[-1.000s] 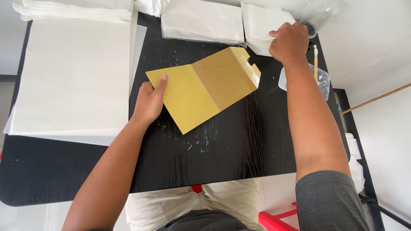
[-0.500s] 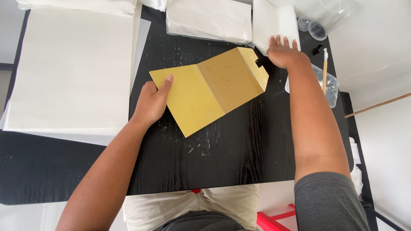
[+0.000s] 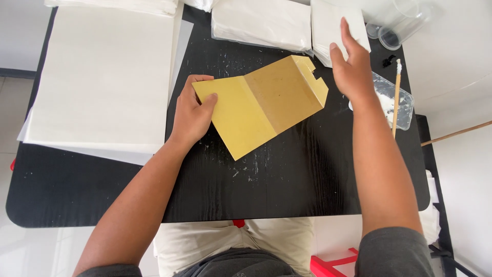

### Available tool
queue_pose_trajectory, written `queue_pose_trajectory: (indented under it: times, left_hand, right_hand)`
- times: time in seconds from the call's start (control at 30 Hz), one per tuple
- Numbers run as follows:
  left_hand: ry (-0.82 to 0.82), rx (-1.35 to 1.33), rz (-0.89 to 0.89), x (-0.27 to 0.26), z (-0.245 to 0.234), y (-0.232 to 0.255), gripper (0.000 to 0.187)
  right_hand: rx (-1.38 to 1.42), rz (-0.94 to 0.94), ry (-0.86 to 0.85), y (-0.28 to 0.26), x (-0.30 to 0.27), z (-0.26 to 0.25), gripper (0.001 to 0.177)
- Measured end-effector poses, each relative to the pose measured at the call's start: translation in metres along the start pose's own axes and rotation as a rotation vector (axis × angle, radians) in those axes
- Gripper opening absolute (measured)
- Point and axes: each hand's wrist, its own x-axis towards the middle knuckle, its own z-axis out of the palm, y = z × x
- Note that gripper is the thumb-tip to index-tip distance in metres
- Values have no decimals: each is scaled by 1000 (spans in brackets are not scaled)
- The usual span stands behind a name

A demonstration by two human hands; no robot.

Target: Applying glue to paper sheets and folding them to assemble envelopes on a table.

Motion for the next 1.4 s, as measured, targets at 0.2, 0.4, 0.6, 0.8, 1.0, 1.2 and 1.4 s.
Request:
queue_pose_trajectory:
  times: [0.2,0.4,0.6,0.8,1.0,1.2,1.4]
  left_hand:
    - [41,53,-70,-7,-1,9,20]
    - [-182,63,-87,-3,-12,-3,32]
    - [-642,314,-147,-27,-14,43,61]
    - [-505,452,9,-25,-16,45,34]
    - [-485,-769,74,-6,-23,17,90]
    - [-476,-1034,19,-11,-12,13,96]
    - [-532,-1036,63,-10,-4,0,96]
  right_hand:
    - [987,244,-184,1,-30,27,71]
    - [1251,324,-385,5,-43,51,66]
    - [1059,217,-322,30,-42,76,48]
    - [815,71,-86,41,-48,98,22]
    - [37,26,-293,-15,-72,89,56]
    - [-207,-237,-414,0,-71,101,66]
    - [-142,-268,-451,-6,-71,97,64]
